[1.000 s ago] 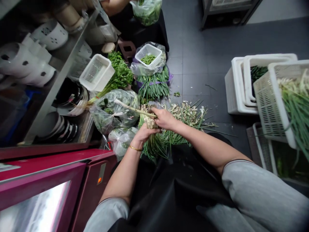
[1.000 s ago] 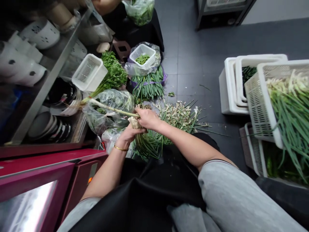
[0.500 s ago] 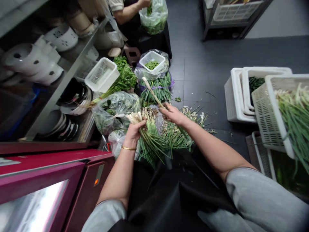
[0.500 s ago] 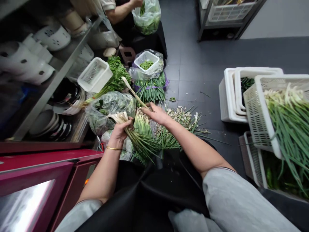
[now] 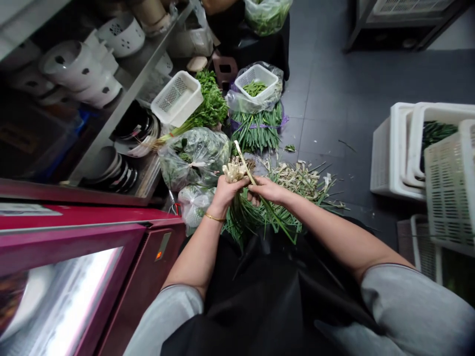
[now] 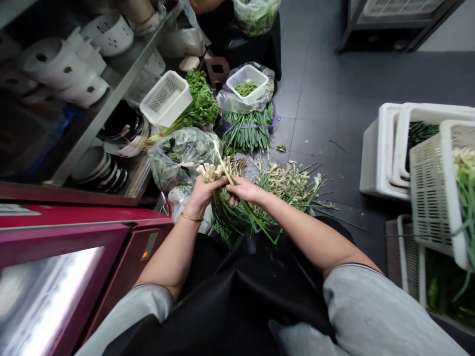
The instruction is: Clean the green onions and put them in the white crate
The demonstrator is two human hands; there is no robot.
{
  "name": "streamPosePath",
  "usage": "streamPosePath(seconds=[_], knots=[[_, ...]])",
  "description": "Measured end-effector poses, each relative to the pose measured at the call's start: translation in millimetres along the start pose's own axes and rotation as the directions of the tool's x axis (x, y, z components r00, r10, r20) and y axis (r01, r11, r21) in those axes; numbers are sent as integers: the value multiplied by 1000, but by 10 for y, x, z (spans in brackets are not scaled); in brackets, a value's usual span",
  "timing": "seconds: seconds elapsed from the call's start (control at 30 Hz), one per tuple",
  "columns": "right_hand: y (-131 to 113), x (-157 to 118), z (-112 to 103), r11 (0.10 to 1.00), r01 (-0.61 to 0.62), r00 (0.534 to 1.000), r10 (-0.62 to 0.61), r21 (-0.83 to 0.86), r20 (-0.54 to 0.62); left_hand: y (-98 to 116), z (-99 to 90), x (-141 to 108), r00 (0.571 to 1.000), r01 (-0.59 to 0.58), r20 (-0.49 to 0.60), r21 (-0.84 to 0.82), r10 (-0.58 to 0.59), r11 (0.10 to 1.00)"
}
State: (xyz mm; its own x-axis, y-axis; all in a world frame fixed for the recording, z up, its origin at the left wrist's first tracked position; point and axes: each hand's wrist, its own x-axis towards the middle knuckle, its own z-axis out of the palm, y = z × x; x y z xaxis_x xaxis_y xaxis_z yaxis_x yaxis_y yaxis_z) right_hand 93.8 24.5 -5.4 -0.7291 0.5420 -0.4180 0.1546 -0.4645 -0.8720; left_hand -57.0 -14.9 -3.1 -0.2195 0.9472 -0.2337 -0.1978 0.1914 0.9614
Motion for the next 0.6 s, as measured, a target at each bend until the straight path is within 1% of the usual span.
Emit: streamPosePath(seconds=[0.07,0.13,0.2,0.27,0.3,0.37,0.43,0.5,0.53,0.6], knots=[[7,-4,5,993,-40,997,46,-107,56,28,-4,-12,998,-21,56,33,19,999],[6,-22,1,950,-45,991,80,-309,103,51,14,-13,995,-32,101,40,28,999],[-16,-55,-35,846,29,991,45,-532,127,58,32,8,998,-11,68,28,10,1000],[-46,-90,-96,742,127,989,-43,-658,143,52,35,54,1000,19,-23,6,-19,1000],[-55,-103,-127,719,158,986,-80,-677,145,46,31,82,997,27,-71,-9,-28,1000],[-43,-110,-162,728,181,983,-134,-662,122,35,25,130,989,21,-146,-40,-27,999],[10,-89,-152,736,175,981,-188,-654,51,27,34,154,981,-3,-193,-69,-10,998],[74,-55,-117,742,160,969,-245,-652,-41,25,62,150,983,-3,-184,-98,-15,995],[96,-38,-101,763,155,962,-260,-628,-79,27,79,140,986,5,-166,-115,-25,993],[107,-18,-95,854,140,959,-243,-502,-146,31,105,115,993,31,-112,-140,-47,990]])
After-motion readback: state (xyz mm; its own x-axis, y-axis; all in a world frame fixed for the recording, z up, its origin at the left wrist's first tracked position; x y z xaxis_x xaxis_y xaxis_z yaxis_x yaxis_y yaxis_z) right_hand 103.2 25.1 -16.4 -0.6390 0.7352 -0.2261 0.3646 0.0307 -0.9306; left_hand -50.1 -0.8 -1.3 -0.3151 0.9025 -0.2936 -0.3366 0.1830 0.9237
